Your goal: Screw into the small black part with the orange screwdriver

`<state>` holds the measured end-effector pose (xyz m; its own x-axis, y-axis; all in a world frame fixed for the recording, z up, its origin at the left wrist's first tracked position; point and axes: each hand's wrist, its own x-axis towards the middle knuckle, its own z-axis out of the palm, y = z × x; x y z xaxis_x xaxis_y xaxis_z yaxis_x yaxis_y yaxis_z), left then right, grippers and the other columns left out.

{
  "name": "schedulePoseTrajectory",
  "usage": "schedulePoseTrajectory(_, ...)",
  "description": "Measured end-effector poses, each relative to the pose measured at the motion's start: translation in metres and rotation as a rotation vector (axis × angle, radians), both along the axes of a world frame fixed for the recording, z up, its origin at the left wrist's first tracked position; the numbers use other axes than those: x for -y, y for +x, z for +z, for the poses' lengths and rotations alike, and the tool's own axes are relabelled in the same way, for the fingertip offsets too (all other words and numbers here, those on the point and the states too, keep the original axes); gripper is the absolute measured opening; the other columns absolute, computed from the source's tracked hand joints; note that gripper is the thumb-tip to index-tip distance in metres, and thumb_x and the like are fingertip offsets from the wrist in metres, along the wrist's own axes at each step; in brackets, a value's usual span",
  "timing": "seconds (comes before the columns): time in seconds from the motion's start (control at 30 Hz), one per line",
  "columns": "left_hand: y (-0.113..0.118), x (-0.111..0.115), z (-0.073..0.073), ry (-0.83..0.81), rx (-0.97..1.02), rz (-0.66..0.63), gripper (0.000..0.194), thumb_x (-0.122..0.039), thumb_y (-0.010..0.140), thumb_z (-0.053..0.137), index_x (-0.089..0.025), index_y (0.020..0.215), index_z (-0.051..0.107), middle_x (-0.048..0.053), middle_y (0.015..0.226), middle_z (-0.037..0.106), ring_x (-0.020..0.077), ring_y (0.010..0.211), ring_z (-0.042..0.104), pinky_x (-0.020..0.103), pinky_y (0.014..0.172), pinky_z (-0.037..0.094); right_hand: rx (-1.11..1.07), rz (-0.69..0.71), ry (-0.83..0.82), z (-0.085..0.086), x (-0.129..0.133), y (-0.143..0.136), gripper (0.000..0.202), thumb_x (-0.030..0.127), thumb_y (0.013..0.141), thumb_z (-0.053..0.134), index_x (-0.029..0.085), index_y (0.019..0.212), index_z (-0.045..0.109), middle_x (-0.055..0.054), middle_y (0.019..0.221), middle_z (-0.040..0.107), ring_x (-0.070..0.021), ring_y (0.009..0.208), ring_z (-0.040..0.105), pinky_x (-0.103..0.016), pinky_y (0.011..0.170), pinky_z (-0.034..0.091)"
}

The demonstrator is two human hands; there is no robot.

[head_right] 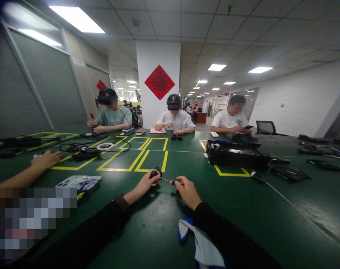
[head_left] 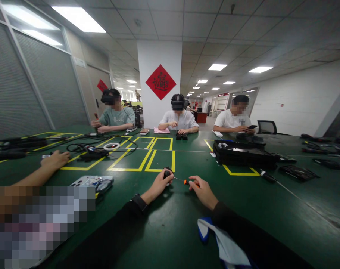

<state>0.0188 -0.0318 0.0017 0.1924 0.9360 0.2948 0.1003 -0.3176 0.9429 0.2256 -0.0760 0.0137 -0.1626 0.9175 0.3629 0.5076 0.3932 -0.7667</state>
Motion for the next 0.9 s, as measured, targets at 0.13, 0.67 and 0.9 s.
schedulePoseTrajectory(0.13,-0.001,-0.002,-0.002,0.011,0.001,-0.009,0.027,-0.04,0.072,0.052,-0.017,0.085,0.051,-0.001,0.07,0.053,0.0085,0.059,0.052,0.02,0.054,0.04,-0.006,0.021,0.047,0.0,0.0,0.001,0.027,0.032,0.078,0.046,0.017,0.098,0.055,-0.004,0.082,0.061,-0.0142,0.075,0.057,-0.026,0.07,0.042)
schedulePoseTrajectory(0.67,0.0,0.007,0.009,0.012,-0.024,-0.013,0.026,-0.039,0.072,0.051,-0.016,0.085,0.051,-0.001,0.069,0.052,0.0095,0.06,0.052,0.022,0.059,0.041,0.18,0.045,0.129,0.004,0.004,0.0,0.021,0.027,0.08,0.044,0.017,0.087,0.061,-0.005,0.084,0.059,-0.0171,0.082,0.05,-0.029,0.076,0.038)
schedulePoseTrajectory(0.9,0.0,0.002,0.001,0.016,-0.058,-0.011,0.027,-0.039,0.072,0.051,-0.017,0.086,0.051,-0.002,0.067,0.052,0.0095,0.06,0.051,0.021,0.056,0.04,0.119,0.06,0.123,-0.005,-0.003,0.001,0.019,0.019,0.069,0.056,0.018,0.088,0.056,-0.001,0.079,0.053,-0.0132,0.072,0.049,-0.025,0.067,0.039)
